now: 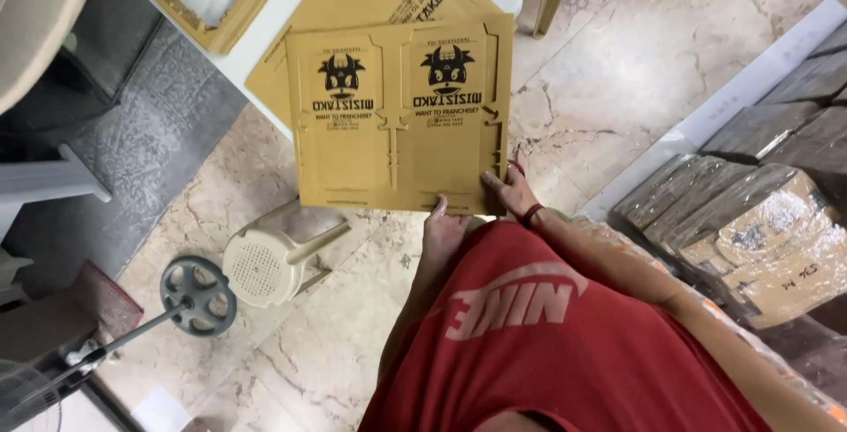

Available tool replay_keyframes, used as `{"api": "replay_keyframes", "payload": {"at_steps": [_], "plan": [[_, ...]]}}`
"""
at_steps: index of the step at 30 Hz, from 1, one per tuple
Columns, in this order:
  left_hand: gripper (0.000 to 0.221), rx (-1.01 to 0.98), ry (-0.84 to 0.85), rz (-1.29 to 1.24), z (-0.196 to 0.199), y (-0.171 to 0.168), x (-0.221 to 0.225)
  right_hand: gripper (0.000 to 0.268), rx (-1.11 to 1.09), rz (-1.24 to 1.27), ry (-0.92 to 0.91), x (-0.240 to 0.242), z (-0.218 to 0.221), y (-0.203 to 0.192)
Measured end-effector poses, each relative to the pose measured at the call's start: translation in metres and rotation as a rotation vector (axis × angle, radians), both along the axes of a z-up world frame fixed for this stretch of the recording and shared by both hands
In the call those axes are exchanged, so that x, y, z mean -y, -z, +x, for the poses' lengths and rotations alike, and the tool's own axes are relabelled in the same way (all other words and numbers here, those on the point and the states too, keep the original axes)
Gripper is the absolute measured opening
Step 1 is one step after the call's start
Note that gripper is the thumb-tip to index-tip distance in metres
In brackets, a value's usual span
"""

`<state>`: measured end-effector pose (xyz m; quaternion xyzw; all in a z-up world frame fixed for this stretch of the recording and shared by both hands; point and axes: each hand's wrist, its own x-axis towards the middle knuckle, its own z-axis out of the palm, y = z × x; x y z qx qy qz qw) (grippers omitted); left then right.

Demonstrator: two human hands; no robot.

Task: Manually stripping waste material from die-cut cardboard box flats and stacking the finished flats in a factory setting.

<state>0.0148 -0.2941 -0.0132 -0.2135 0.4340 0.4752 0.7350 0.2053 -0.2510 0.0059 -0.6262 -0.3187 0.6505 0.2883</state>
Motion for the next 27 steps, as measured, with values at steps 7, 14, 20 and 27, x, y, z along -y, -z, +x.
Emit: {"api": "replay_keyframes", "payload": {"at_steps": [7, 14, 20, 27], "plan": [[0.009, -0.318, -0.562, 0.058, -0.148, 0.051, 0.005, 0.046, 0.125, 0.079, -0.130, -0.023, 0.065, 0.017], [0.066, -0.741, -0.076, -0.074, -0.214, 0.040, 0.021, 0.040, 0.326, 0.174, -0.285, -0.087, 0.094, -0.029], [0.055, -0.689, -0.107, -0.098, -0.183, 0.027, 0.043, 0.052, 0.368, 0.367, -0.365, -0.129, 0.076, -0.053], [0.052, -0.721, -0.288, -0.070, -0.172, 0.043, 0.037, 0.055, 0.234, -0.136, -0.108, -0.196, 0.105, 0.046]]}}
